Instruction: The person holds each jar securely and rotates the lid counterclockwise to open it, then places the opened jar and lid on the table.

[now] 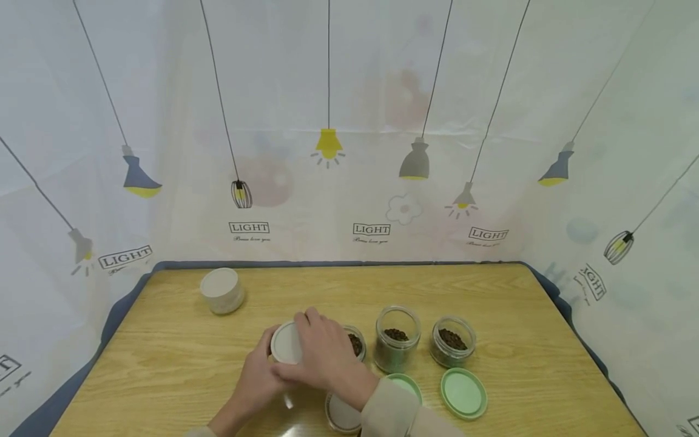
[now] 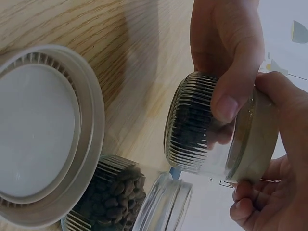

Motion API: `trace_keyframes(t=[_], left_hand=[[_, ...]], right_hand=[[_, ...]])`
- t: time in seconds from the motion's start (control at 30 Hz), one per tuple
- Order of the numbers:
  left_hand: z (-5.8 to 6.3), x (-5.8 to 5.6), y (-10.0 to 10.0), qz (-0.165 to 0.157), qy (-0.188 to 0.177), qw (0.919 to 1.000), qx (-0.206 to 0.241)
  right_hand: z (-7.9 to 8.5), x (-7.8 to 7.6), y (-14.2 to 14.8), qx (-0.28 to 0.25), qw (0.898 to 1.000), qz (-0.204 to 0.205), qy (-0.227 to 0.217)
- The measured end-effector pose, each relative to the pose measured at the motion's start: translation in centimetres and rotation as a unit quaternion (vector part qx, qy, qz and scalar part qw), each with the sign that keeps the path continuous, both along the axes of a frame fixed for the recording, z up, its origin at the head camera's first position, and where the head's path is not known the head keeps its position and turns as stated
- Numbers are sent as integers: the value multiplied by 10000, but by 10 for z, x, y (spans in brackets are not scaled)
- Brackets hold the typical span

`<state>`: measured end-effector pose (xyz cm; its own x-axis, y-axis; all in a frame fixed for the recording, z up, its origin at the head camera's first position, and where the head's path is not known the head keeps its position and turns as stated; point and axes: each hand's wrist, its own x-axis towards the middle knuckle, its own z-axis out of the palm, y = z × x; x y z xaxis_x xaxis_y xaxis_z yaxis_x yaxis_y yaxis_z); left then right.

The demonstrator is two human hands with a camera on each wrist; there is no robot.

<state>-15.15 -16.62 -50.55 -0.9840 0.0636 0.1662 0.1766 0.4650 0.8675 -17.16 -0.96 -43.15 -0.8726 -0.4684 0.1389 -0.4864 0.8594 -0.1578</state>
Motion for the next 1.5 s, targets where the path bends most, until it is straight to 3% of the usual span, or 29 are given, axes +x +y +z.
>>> trace_keyframes(t=[0.27,0.5,0.63,0.8,1.0,1.2,1.37,1.5], left_hand=[[1,0,0,11,76,9999,-139],[-2,2,-2,-62,54,9996,-283],[-2,3,-2,-102,125,9995,-278],[-2,3,-2,-152,90,9995,-252],[0,2,-1,-165,-75,9996,-238],[3,1,-1,-103,-143,9996,-224],[3,-1,-1,132,-254,9995,-136],[1,-1,-1,207,-231,9993,-189]], right_hand=[[1,-3,5,-51,9996,279,25],[4,-9,14,-99,9925,1207,-183],[8,-13,19,-79,9874,1533,-376],[12,-16,22,-10,9828,1757,-575],[13,-16,23,105,9817,1860,-396],[14,-12,22,189,9856,1636,-381],[14,-6,15,500,9963,696,-106],[12,-3,7,729,9973,50,4]])
